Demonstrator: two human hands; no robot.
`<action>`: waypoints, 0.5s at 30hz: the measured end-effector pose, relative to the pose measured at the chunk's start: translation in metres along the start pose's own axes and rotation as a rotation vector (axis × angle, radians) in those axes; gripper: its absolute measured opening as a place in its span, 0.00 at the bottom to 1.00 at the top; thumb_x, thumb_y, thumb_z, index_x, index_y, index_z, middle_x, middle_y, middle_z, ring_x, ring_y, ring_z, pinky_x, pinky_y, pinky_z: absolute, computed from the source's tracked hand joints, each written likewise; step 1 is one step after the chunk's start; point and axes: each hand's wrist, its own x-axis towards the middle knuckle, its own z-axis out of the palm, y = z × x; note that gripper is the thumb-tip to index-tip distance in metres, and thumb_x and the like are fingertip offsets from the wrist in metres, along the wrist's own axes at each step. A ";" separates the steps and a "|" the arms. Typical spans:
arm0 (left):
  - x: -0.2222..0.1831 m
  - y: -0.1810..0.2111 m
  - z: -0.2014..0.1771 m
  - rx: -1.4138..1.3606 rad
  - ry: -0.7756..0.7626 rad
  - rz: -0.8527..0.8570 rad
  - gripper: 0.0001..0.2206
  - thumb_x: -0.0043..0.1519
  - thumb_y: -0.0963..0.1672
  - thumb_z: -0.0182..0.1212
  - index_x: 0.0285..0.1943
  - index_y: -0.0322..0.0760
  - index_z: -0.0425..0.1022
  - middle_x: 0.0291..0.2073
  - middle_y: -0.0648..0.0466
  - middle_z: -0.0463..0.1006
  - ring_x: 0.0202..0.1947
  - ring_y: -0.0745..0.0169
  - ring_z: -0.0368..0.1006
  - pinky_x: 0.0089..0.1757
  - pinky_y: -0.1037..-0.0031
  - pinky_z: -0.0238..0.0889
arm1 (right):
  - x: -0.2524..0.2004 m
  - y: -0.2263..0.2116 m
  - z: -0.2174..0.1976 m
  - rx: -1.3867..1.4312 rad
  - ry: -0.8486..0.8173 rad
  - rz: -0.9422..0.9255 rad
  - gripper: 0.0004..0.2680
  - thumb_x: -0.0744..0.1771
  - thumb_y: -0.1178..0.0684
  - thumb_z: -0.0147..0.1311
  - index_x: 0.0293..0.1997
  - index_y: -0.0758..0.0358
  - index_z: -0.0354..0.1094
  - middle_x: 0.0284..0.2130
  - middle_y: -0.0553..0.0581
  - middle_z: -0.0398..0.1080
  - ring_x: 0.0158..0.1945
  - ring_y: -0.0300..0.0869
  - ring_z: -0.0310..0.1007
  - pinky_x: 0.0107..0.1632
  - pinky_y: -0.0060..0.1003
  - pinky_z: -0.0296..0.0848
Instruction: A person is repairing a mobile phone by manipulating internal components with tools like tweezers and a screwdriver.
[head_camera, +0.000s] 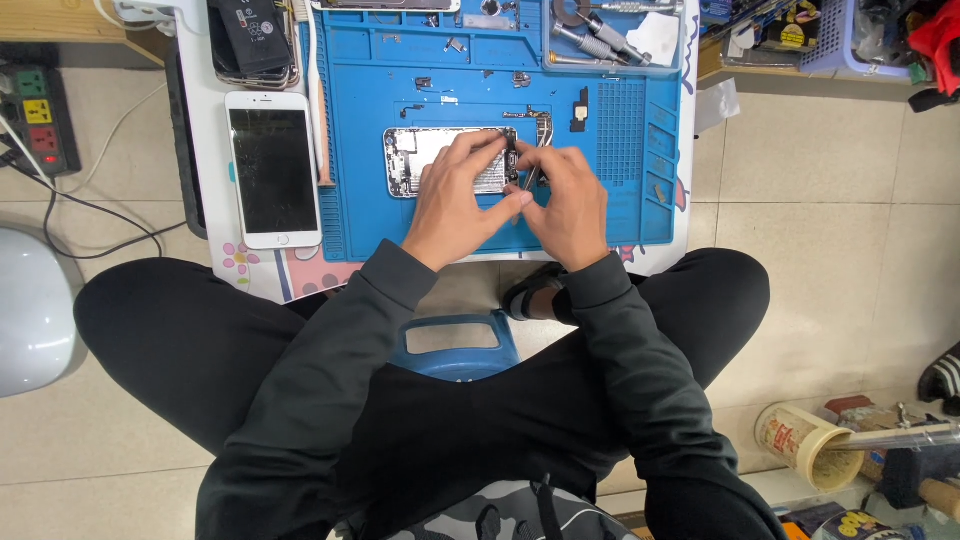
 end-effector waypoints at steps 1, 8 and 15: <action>-0.001 0.001 0.000 -0.001 -0.001 0.000 0.29 0.62 0.51 0.71 0.69 0.32 0.72 0.64 0.51 0.69 0.59 0.43 0.71 0.54 0.52 0.60 | 0.000 0.000 0.000 -0.001 0.000 0.001 0.11 0.66 0.54 0.72 0.47 0.50 0.69 0.44 0.50 0.79 0.52 0.47 0.76 0.47 0.51 0.78; -0.005 -0.005 0.001 -0.057 -0.024 0.004 0.40 0.62 0.51 0.74 0.81 0.38 0.55 0.62 0.40 0.72 0.54 0.42 0.74 0.51 0.52 0.62 | 0.001 0.000 -0.002 0.011 -0.012 -0.003 0.12 0.65 0.57 0.72 0.47 0.49 0.70 0.45 0.50 0.80 0.51 0.48 0.75 0.47 0.49 0.78; -0.003 -0.005 0.000 -0.065 -0.053 0.036 0.39 0.63 0.49 0.75 0.82 0.46 0.55 0.61 0.41 0.77 0.47 0.49 0.79 0.46 0.59 0.62 | -0.001 0.004 0.002 -0.007 -0.008 -0.001 0.12 0.64 0.56 0.73 0.46 0.50 0.71 0.46 0.51 0.80 0.50 0.47 0.75 0.46 0.47 0.77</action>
